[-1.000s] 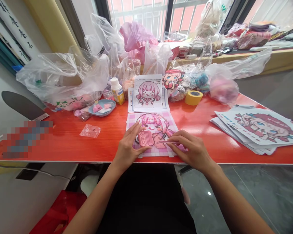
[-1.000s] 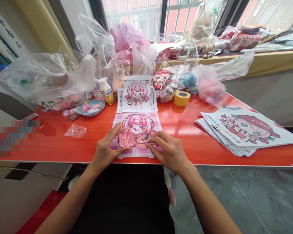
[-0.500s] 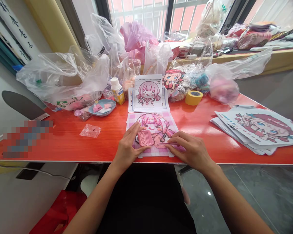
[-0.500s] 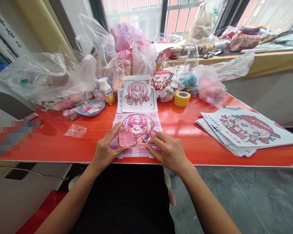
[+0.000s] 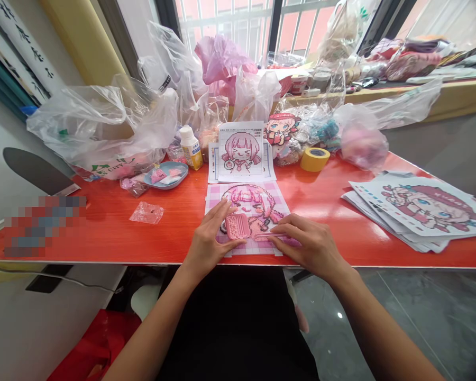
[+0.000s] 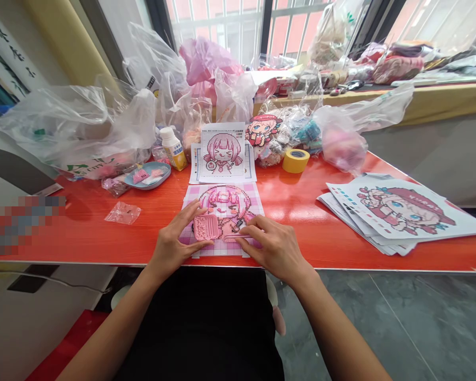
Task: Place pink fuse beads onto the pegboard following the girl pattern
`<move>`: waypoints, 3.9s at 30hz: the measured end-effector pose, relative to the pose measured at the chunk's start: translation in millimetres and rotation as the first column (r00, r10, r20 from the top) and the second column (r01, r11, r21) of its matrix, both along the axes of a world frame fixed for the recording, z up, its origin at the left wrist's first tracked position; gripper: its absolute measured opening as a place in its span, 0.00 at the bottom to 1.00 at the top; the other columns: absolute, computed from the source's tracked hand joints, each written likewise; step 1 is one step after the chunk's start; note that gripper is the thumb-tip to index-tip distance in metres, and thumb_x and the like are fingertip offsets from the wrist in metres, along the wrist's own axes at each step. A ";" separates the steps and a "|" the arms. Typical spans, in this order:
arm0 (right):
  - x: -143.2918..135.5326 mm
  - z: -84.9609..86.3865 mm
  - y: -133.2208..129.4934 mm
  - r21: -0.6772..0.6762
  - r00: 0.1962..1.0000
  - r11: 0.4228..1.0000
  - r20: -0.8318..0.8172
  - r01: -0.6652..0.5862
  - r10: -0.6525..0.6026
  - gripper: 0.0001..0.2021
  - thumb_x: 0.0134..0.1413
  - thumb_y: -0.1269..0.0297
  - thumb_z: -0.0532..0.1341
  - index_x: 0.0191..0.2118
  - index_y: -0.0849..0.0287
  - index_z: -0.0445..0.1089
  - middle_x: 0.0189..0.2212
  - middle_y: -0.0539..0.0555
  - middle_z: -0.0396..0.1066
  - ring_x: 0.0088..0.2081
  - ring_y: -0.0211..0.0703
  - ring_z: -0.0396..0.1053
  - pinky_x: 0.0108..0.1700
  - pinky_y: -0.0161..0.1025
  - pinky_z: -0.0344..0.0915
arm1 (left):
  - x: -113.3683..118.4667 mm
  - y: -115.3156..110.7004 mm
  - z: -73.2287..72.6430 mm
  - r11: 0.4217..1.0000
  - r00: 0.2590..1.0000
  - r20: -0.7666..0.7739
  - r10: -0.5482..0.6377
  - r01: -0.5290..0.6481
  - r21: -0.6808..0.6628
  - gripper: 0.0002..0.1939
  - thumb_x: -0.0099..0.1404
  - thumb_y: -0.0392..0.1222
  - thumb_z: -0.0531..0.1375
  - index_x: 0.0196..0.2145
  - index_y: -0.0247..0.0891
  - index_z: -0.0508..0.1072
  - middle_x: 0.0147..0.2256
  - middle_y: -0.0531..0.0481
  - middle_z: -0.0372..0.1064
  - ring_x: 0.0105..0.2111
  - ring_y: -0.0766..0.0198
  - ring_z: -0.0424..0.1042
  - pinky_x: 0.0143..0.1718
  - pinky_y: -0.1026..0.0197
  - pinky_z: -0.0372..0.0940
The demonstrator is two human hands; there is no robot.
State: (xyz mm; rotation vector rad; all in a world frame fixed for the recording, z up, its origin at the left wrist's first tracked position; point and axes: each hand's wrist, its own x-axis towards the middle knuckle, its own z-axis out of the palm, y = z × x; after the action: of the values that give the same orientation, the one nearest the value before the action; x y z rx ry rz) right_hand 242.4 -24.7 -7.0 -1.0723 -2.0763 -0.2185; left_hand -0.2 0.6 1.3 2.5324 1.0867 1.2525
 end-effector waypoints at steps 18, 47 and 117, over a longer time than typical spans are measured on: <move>1.5 -1.8 2.8 -0.012 0.984 0.987 -0.074 -0.163 0.161 0.08 0.60 0.69 0.59 0.45 0.57 0.70 0.35 0.54 0.70 0.36 0.36 0.70 0.34 0.34 0.70 | 0.9 -0.7 1.8 0.998 0.998 -0.027 -0.063 0.063 0.007 0.43 0.54 0.45 0.68 0.63 0.44 0.54 0.57 0.43 0.66 0.61 0.54 0.61 0.61 0.48 0.61; 1.2 2.1 1.4 -0.015 0.981 0.990 -0.137 -0.138 0.135 0.06 0.59 0.69 0.59 0.41 0.57 0.70 0.34 0.53 0.71 0.35 0.37 0.71 0.32 0.34 0.69 | 0.6 -0.4 0.7 1.000 1.000 0.001 0.022 -0.022 -0.003 0.42 0.55 0.46 0.68 0.63 0.45 0.55 0.58 0.43 0.65 0.60 0.54 0.63 0.59 0.48 0.63; 0.7 -1.9 2.3 -0.015 0.978 0.981 -0.086 -0.193 0.191 0.09 0.59 0.70 0.58 0.45 0.56 0.69 0.36 0.53 0.69 0.38 0.37 0.70 0.36 0.35 0.70 | 1.2 -2.1 4.1 0.994 0.994 -0.021 -0.107 0.107 -0.005 0.42 0.55 0.48 0.67 0.63 0.42 0.54 0.56 0.41 0.67 0.61 0.54 0.61 0.60 0.48 0.61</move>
State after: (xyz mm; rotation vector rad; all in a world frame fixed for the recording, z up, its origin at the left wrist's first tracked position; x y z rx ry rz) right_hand 243.1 -22.4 -9.0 -0.8715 -2.0948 -0.0524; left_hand 1.0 -1.5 5.4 2.5695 0.9430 1.1981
